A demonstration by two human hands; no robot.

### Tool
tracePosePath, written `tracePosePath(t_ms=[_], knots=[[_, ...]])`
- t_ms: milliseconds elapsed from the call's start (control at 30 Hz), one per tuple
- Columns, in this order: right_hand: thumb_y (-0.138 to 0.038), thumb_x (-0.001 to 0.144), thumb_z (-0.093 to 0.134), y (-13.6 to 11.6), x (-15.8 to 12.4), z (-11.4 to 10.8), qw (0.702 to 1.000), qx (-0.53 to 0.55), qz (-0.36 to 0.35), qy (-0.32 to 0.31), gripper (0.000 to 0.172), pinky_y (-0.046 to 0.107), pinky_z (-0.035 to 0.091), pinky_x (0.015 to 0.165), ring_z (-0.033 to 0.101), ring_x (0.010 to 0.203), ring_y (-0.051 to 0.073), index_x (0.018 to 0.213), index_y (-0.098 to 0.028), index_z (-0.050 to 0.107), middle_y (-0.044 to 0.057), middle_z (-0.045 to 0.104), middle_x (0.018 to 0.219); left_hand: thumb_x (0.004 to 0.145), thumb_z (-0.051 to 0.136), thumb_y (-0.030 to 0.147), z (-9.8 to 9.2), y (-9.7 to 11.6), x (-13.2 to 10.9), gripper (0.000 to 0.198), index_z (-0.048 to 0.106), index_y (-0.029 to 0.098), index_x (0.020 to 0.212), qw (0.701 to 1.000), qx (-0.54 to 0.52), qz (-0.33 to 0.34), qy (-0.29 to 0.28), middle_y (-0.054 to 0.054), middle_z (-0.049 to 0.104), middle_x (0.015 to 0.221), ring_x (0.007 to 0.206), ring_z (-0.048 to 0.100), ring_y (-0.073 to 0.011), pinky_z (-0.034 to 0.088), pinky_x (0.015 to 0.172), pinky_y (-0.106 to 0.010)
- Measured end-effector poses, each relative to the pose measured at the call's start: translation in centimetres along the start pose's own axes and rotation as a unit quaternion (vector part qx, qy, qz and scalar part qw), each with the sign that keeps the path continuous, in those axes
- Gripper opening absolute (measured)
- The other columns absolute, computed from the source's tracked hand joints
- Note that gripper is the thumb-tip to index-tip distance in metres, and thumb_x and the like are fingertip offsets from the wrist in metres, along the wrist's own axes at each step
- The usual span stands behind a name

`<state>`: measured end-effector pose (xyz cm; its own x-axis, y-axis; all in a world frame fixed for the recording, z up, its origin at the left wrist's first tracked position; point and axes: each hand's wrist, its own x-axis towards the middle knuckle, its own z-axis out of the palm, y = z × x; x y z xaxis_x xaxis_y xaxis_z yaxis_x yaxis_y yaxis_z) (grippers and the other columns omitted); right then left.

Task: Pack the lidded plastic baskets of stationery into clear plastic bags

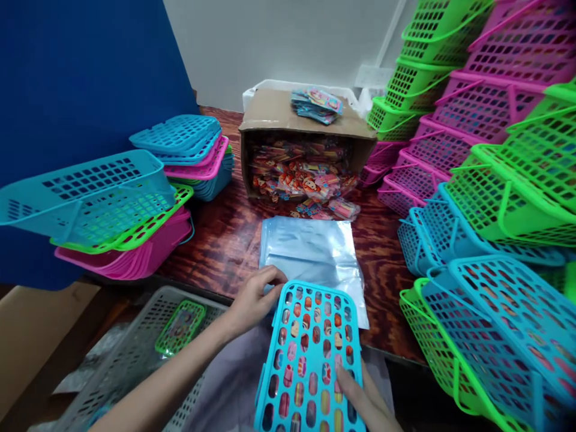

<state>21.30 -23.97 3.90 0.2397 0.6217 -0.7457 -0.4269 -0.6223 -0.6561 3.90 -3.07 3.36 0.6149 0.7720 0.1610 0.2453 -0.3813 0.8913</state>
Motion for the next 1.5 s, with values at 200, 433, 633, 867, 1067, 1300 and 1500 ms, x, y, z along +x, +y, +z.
tracePosePath(t_ms=[200,433,633,867,1067,1300,1500], knots=[[-0.071,0.071,0.064,-3.9,1.3,-4.7,0.963,-0.229,-0.129,0.059,0.064,0.038,0.049,0.096,0.059,0.119,0.033,0.113,-0.024,0.070,0.009,0.069,0.122,0.091,0.053,0.018,0.1,0.5,0.1,0.012,0.061,0.018,0.082,1.000,0.006,-0.002,0.011,-0.001,0.063,0.081,0.077,0.059,-0.0141,0.043,0.073,-0.025],[-0.041,0.091,0.055,-12.9,4.0,1.7,0.752,-0.455,-0.461,0.123,0.030,0.038,0.042,0.097,0.055,0.110,0.025,0.112,-0.022,0.064,0.008,0.064,0.112,0.092,0.053,0.019,0.2,0.7,1.0,0.013,0.060,0.018,0.081,0.999,0.002,0.003,0.033,0.000,0.061,0.078,0.076,0.057,-0.0135,0.043,0.072,-0.025],[-0.029,0.087,0.059,-15.5,7.6,6.5,0.682,-0.606,-0.409,-0.015,0.043,0.041,0.040,0.099,0.050,0.117,0.028,0.129,-0.019,0.059,0.009,0.062,0.120,0.090,0.055,0.018,-0.1,1.3,1.8,0.012,0.060,0.018,0.080,0.999,0.007,0.013,0.032,0.001,0.059,0.075,0.072,0.055,-0.0126,0.042,0.070,-0.025],[-0.012,0.088,0.049,-16.1,8.3,5.0,0.615,-0.677,-0.394,0.090,0.024,0.042,0.040,0.093,0.056,0.106,0.029,0.101,-0.015,0.069,0.011,0.067,0.104,0.089,0.056,0.015,-0.4,1.4,2.4,0.011,0.059,0.017,0.079,0.997,0.021,0.018,0.071,0.002,0.059,0.074,0.070,0.054,-0.0114,0.041,0.068,-0.024],[-0.037,0.089,0.061,-15.3,6.8,6.6,0.711,-0.542,-0.447,-0.028,0.042,0.037,0.040,0.098,0.052,0.115,0.024,0.127,-0.019,0.058,0.007,0.063,0.122,0.089,0.057,0.016,-0.4,1.5,3.0,0.010,0.060,0.018,0.080,0.996,0.024,0.030,0.075,0.003,0.059,0.073,0.069,0.054,-0.0116,0.041,0.066,-0.023],[-0.007,0.084,0.046,-15.4,8.3,7.6,0.583,-0.667,-0.457,0.083,0.040,0.042,0.038,0.093,0.049,0.114,0.030,0.119,-0.015,0.063,0.013,0.062,0.118,0.090,0.054,0.015,-0.6,1.6,2.7,0.012,0.058,0.018,0.079,0.992,0.084,0.056,0.077,0.001,0.059,0.074,0.069,0.054,-0.0122,0.040,0.066,-0.024],[-0.028,0.093,0.051,-14.5,8.2,2.8,0.545,-0.696,-0.424,0.196,0.029,0.043,0.039,0.085,0.051,0.106,0.032,0.114,-0.014,0.065,0.015,0.062,0.115,0.096,0.044,0.016,-1.0,0.9,1.5,0.017,0.056,0.019,0.083,0.977,0.177,0.103,0.061,-0.002,0.059,0.079,0.073,0.055,-0.0145,0.041,0.069,-0.027]])
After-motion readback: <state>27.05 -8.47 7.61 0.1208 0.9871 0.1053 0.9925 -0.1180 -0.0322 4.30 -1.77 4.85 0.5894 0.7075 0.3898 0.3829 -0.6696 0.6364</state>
